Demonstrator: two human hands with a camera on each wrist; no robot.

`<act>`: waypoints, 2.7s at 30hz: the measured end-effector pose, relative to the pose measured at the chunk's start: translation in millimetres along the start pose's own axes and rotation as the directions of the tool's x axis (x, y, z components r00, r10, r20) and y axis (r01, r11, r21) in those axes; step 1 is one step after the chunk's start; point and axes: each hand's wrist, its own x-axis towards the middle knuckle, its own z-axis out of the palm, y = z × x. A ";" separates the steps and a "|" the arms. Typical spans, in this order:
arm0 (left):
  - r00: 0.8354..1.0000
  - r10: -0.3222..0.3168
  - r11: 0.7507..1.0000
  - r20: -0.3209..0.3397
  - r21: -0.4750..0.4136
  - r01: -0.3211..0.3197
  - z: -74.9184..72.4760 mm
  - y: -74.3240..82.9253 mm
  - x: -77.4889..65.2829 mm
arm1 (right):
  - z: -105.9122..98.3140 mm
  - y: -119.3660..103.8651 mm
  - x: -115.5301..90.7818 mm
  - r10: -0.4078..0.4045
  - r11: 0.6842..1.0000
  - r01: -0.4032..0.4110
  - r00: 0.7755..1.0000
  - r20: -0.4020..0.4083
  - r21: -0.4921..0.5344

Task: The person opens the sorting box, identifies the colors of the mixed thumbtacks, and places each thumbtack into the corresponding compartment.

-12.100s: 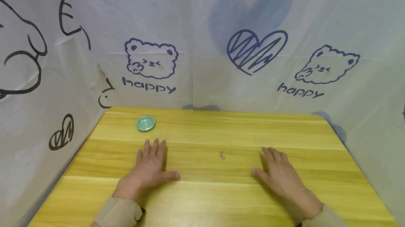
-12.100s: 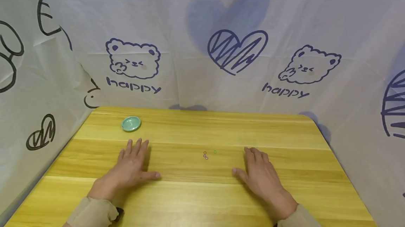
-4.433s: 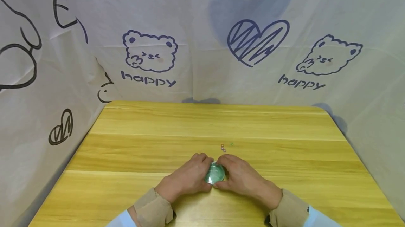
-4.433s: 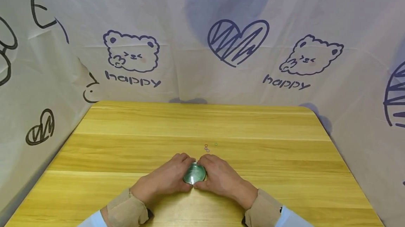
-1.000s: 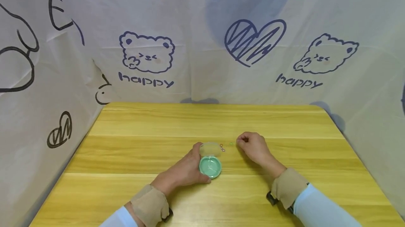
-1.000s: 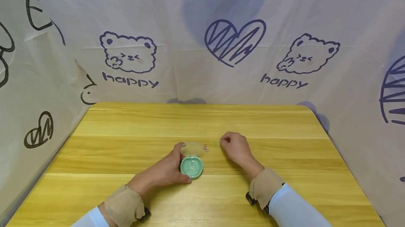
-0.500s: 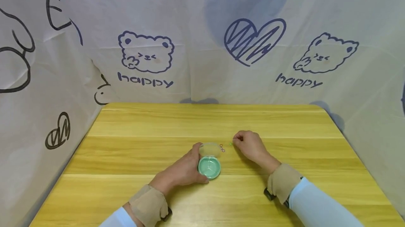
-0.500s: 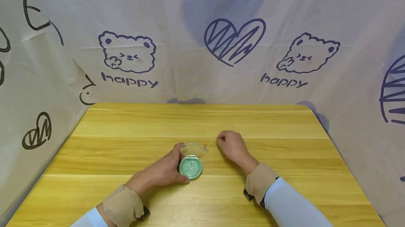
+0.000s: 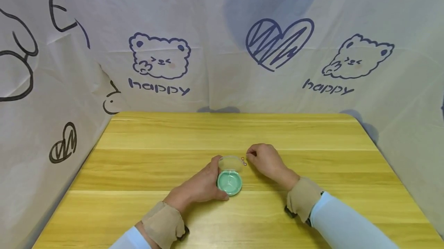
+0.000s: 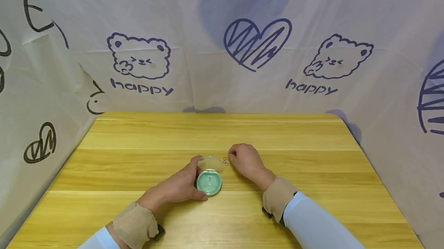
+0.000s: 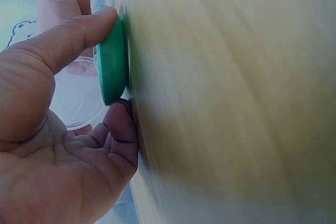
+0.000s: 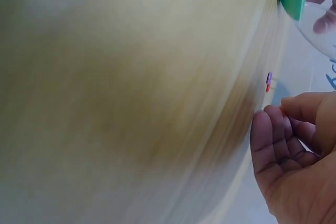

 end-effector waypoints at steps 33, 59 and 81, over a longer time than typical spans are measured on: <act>1.000 0.007 1.000 0.012 0.028 -0.008 -0.5 -3.1 1.7 | 10.9 -12.2 9.7 -0.016 0.993 0.022 0.999 0.048 -0.120; 1.000 -0.015 0.999 0.023 0.037 0.014 -0.5 -1.0 0.8 | 8.8 -11.1 3.7 -0.016 0.995 0.019 0.999 0.027 -0.100; 1.000 0.010 0.999 0.010 0.031 -0.010 0.6 -4.0 2.1 | -15.2 6.3 -25.4 0.138 0.965 -0.121 0.989 -0.061 0.232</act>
